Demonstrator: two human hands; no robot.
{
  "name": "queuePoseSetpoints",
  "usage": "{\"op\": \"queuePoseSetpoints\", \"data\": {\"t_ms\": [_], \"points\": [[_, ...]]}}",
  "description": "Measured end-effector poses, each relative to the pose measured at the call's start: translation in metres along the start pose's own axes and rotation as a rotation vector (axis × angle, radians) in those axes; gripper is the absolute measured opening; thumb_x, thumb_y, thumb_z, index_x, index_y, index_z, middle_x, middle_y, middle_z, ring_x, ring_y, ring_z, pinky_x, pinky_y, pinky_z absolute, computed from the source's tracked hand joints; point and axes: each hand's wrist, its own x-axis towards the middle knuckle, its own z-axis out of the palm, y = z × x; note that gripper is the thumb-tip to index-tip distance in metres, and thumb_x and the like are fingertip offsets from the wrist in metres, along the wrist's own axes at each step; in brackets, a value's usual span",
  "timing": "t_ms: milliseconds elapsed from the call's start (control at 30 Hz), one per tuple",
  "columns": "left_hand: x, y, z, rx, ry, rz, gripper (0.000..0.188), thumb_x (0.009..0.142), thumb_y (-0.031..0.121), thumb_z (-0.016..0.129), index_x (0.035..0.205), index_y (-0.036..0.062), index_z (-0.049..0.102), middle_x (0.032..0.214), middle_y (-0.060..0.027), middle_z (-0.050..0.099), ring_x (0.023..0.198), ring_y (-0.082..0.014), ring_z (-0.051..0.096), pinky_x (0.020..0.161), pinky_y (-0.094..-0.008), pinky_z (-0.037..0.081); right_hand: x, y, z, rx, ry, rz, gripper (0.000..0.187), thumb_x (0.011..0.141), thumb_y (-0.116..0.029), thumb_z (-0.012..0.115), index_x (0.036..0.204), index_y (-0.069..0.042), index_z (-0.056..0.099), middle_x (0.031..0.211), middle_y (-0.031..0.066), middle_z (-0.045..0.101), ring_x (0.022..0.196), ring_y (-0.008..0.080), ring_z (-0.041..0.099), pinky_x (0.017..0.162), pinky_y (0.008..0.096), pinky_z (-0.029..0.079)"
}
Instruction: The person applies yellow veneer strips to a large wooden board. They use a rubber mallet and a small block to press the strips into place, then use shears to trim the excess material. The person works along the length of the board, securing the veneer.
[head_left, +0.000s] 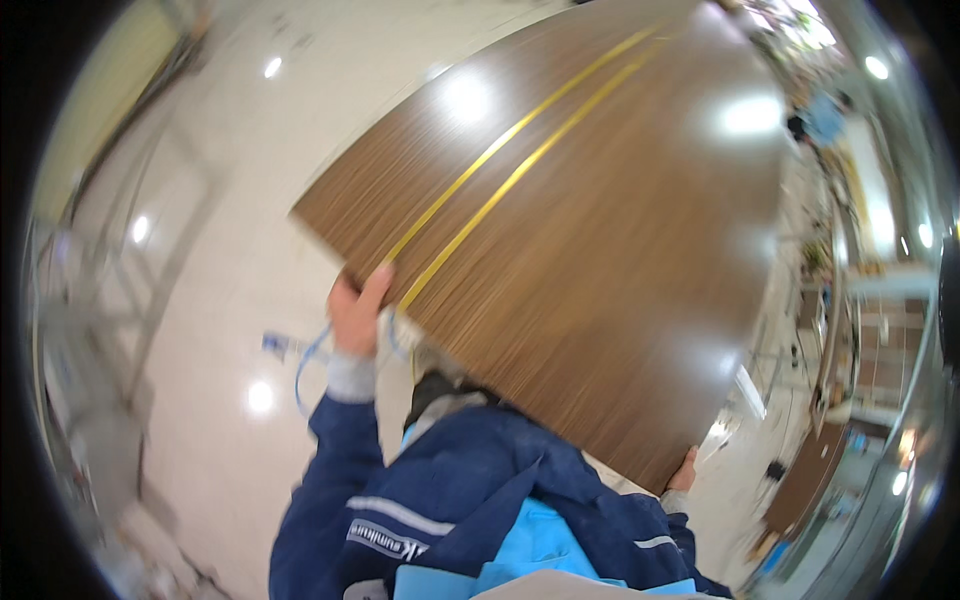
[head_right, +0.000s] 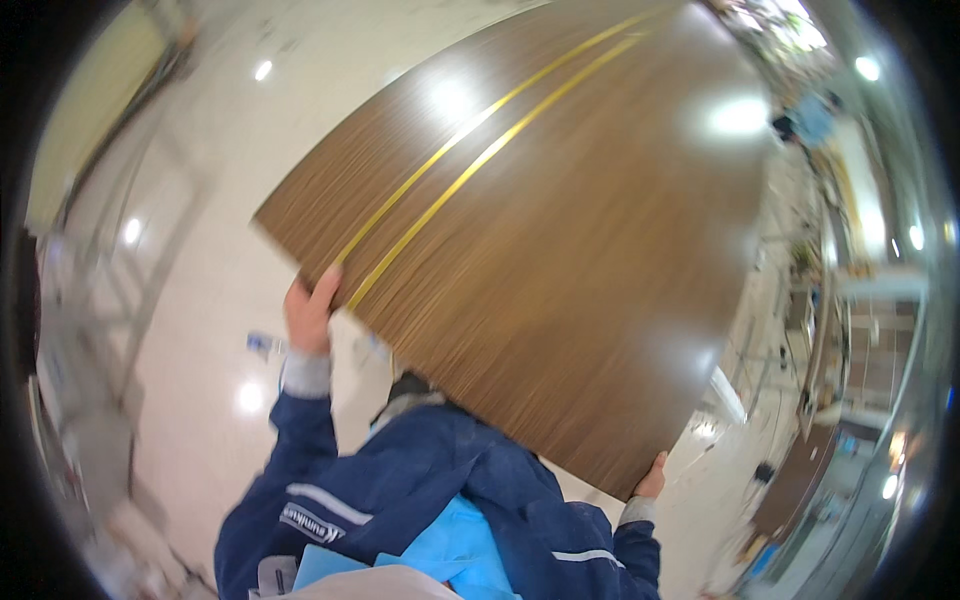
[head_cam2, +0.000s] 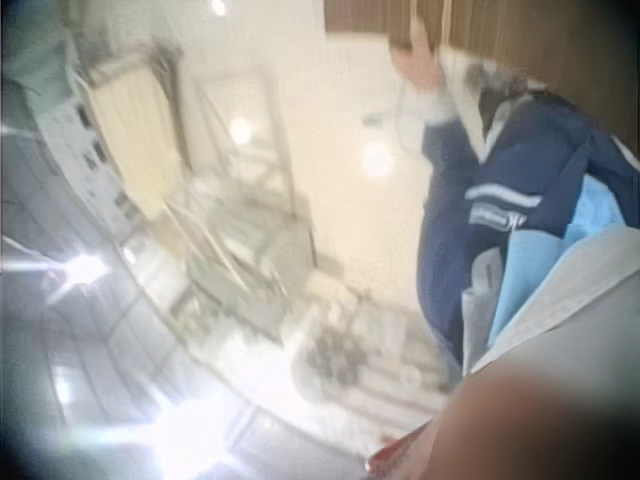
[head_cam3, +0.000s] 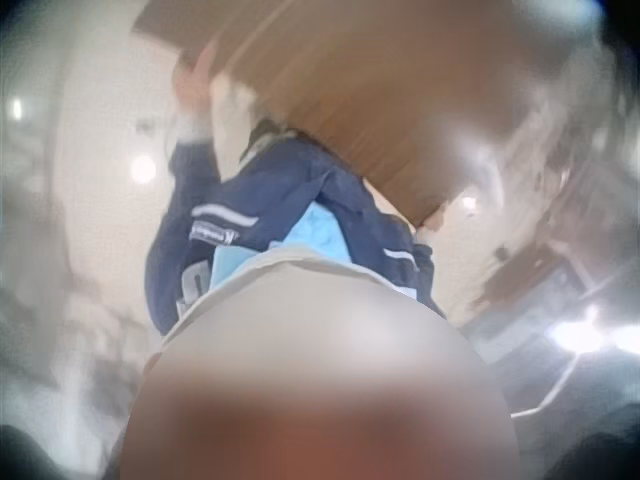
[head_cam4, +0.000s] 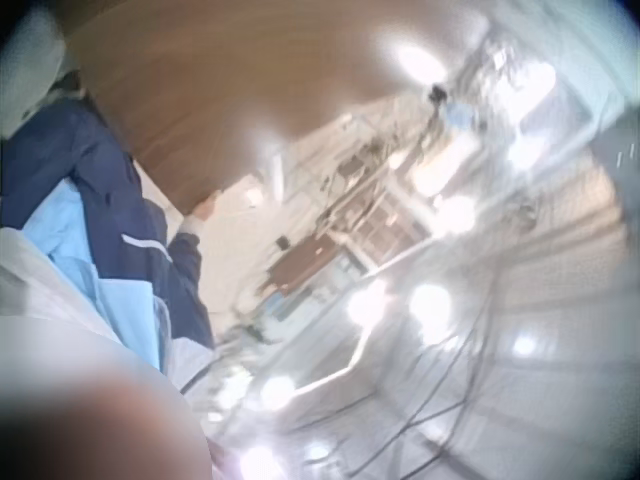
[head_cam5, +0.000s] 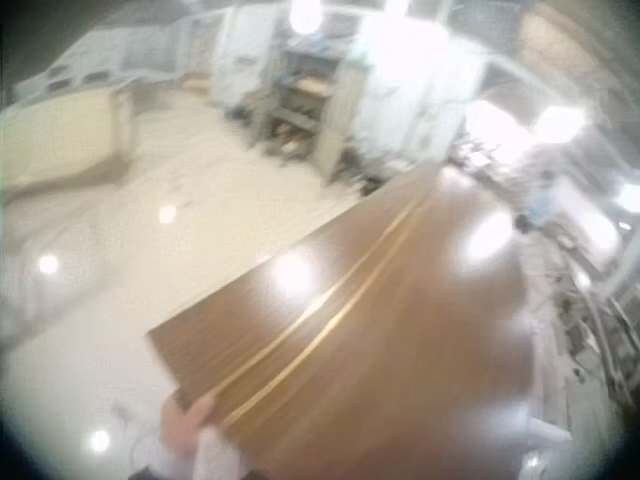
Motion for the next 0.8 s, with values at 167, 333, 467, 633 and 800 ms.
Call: {"op": "queuePoseSetpoints", "data": {"t_ms": [167,333,467,633,800], "points": [[0.003,0.029,-0.022,0.033,-0.158,-0.306,0.049,0.103,0.024,0.060,0.142,-0.0038,0.050,0.136,-0.0130,0.062,0.116,-0.0222,0.065,0.100,-0.0393,0.053,-0.010,0.003,0.006,-0.068,0.062,0.034,0.084,0.104,-0.065,0.044,0.125,0.014,0.065,0.118,0.0218,0.073,0.106,0.0291,0.069,0.095,0.0371,0.052],[0.009,0.016,-0.027,-0.282,-0.095,-0.367,0.051,0.099,0.022,0.066,0.142,-0.0017,0.051,0.136,-0.0137,0.062,0.117,-0.0259,0.066,0.101,-0.0412,0.054,-0.011,0.000,0.006,-0.245,0.054,0.010,0.082,0.105,-0.064,0.042,0.120,0.013,0.068,0.115,0.0215,0.074,0.104,0.0285,0.070,0.093,0.0375,0.053],[0.017,-0.003,-0.014,-0.143,-0.014,-0.221,0.054,0.094,0.015,0.073,0.140,-0.0027,0.052,0.133,-0.0129,0.064,0.118,-0.0262,0.065,0.102,-0.0402,0.054,-0.017,-0.007,0.009,-0.093,0.000,-0.023,0.078,0.105,-0.060,0.046,0.117,0.014,0.069,0.113,0.0199,0.074,0.103,0.0252,0.070,0.092,0.0358,0.053],[0.021,-0.009,-0.017,-0.174,0.037,-0.282,0.053,0.095,0.018,0.073,0.139,-0.0025,0.053,0.132,-0.0132,0.064,0.117,-0.0259,0.065,0.100,-0.0400,0.055,-0.022,-0.009,0.011,0.065,-0.069,-0.013,0.073,0.105,-0.057,0.050,0.117,0.013,0.069,0.111,0.0183,0.075,0.102,0.0219,0.069,0.092,0.0346,0.053],[0.027,-0.016,-0.022,-0.183,0.066,-0.248,0.048,0.096,0.023,0.073,0.132,-0.0042,0.058,0.127,-0.0132,0.068,0.113,-0.0257,0.068,0.098,-0.0407,0.057,-0.014,-0.002,0.011,0.111,-0.133,0.031,0.072,0.106,-0.056,0.049,0.119,0.012,0.069,0.113,0.0181,0.074,0.105,0.0224,0.068,0.094,0.0350,0.052]]}}
